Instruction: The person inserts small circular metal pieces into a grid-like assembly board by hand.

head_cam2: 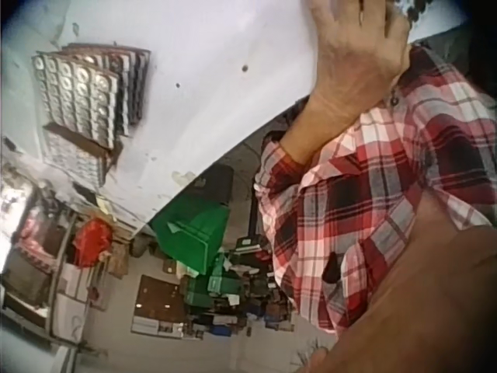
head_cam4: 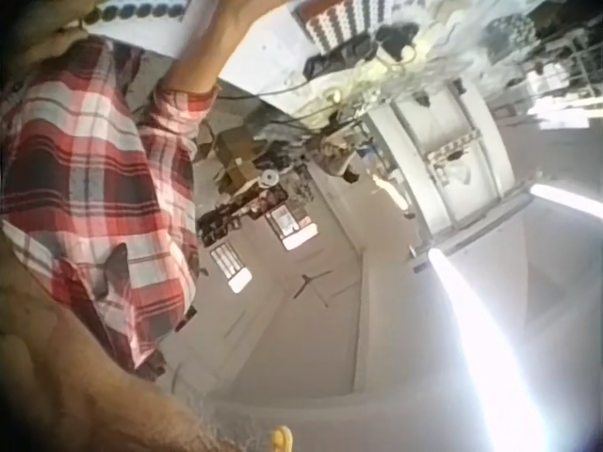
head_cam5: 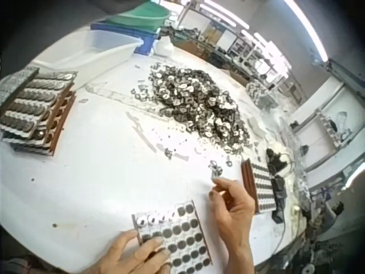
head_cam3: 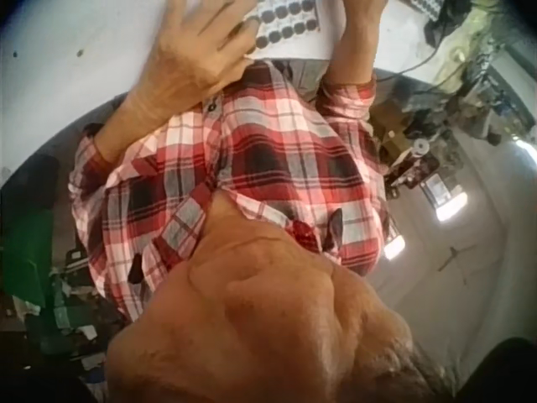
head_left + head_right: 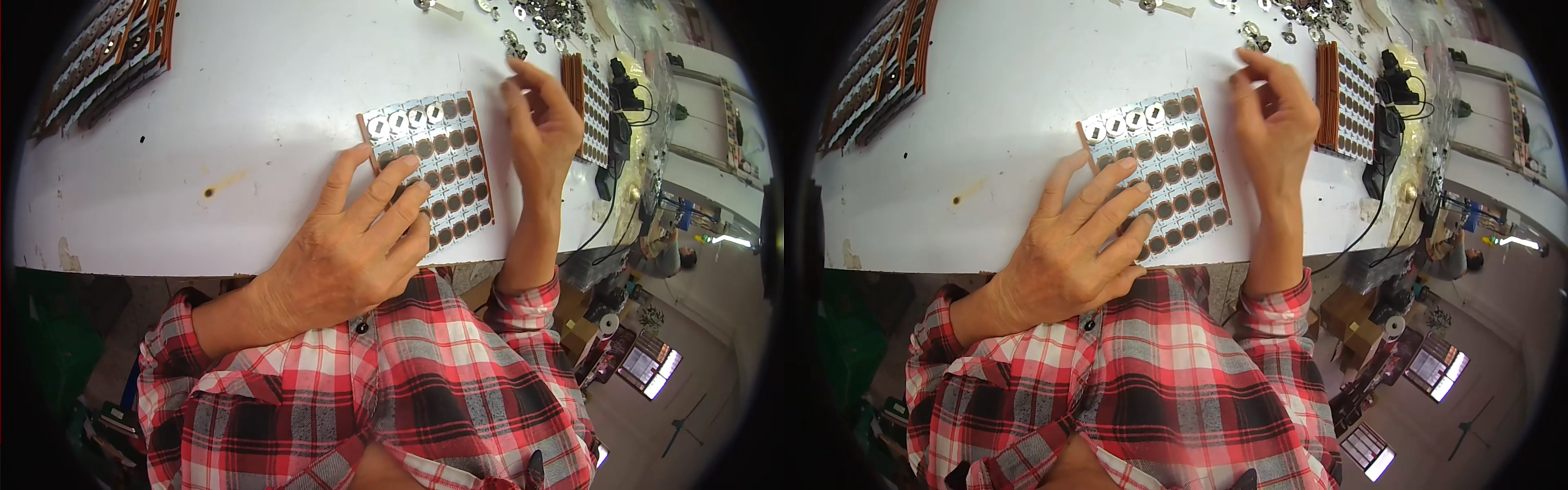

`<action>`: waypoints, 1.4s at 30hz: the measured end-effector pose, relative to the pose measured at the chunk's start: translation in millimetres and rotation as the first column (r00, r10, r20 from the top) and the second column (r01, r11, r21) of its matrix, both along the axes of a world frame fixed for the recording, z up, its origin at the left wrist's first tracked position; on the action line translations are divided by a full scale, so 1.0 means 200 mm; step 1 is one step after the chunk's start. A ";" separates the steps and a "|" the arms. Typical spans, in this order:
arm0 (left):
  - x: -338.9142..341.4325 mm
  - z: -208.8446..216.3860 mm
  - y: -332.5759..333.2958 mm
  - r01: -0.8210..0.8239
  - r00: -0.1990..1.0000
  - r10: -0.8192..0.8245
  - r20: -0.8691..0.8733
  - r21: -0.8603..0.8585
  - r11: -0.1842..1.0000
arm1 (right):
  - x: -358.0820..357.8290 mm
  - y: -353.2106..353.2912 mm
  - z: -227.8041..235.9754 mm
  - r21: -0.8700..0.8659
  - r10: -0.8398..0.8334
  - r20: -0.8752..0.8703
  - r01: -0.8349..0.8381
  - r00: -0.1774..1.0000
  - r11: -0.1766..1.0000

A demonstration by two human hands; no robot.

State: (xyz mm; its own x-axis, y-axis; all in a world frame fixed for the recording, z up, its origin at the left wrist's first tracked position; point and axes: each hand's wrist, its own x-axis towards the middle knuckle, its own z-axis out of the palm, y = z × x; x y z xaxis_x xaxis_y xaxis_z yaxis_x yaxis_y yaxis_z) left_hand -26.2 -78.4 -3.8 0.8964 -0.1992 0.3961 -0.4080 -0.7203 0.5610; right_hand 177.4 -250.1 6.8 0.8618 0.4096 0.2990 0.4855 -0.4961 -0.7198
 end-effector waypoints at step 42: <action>-0.01 0.00 0.00 -0.015 1.000 0.015 -0.001 0.009 1.000 | -0.29 -0.03 0.12 -0.246 0.085 -0.127 -0.114 0.988 0.963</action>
